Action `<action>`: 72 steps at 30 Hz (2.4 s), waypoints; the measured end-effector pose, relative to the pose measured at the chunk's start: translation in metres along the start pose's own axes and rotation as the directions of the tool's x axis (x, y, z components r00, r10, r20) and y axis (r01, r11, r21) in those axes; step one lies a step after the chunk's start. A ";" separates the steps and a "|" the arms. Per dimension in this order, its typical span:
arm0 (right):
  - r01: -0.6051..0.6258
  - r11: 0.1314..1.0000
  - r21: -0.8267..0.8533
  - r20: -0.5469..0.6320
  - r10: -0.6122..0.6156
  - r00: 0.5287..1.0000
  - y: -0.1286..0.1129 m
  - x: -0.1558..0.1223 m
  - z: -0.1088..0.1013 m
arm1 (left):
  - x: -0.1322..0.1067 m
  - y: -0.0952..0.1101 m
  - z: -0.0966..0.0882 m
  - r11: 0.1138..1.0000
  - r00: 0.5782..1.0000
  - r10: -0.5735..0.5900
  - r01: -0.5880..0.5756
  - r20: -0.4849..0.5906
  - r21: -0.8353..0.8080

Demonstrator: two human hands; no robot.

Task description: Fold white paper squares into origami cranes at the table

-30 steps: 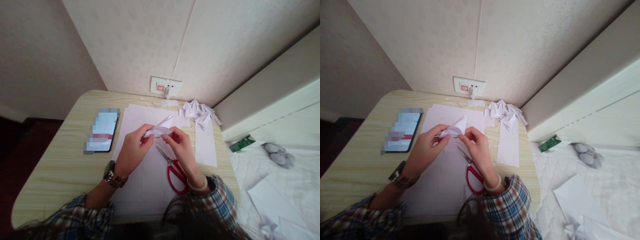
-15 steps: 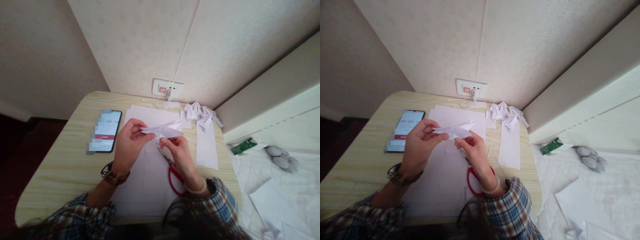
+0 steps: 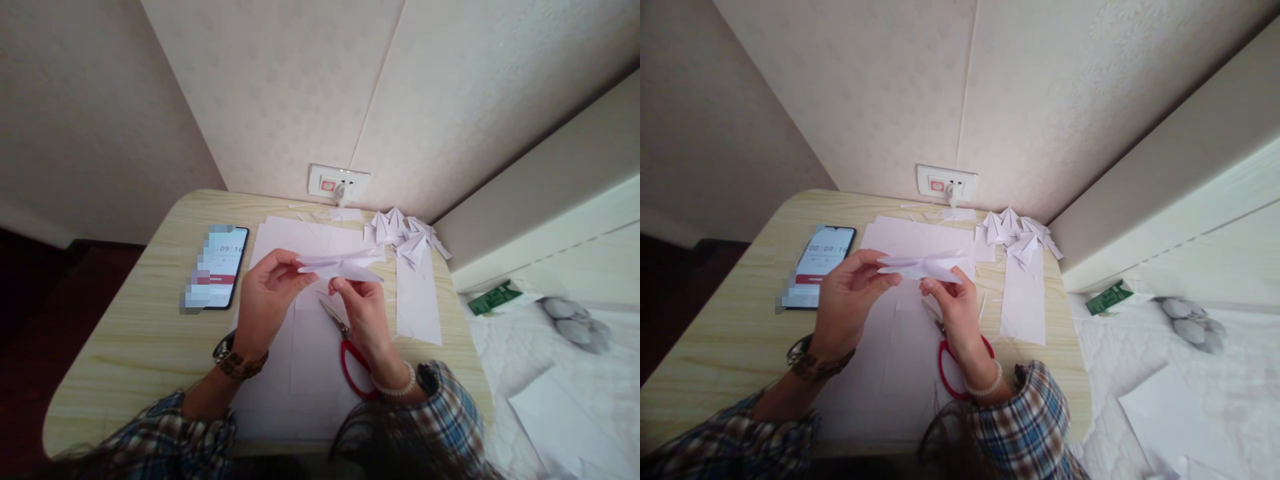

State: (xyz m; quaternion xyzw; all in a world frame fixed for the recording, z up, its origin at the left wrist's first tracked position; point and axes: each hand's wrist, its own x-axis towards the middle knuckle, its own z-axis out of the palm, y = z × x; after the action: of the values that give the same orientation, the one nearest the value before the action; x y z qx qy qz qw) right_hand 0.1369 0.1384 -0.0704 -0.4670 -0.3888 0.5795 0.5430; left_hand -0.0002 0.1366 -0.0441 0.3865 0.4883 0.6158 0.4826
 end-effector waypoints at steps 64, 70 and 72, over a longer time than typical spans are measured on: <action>0.064 0.991 -0.116 -0.002 -0.065 0.998 -0.008 -0.001 -0.001 | 0.006 -0.004 -0.006 0.935 0.937 -0.271 0.202 0.220 0.292; 0.183 0.967 -0.178 -0.076 -0.199 0.977 -0.014 -0.003 -0.005 | 0.004 -0.003 -0.004 0.947 0.954 -0.212 0.148 0.211 0.284; 0.191 0.964 -0.184 -0.066 -0.206 0.976 -0.015 -0.003 -0.005 | 0.003 -0.003 -0.003 0.956 0.961 -0.193 0.140 0.196 0.257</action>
State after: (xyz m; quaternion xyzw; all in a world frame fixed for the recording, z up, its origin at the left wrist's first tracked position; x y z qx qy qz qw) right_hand 0.1460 0.1372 -0.0570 -0.4958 -0.4602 0.4653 0.5709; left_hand -0.0034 0.1394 -0.0475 0.4651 0.5342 0.4624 0.5334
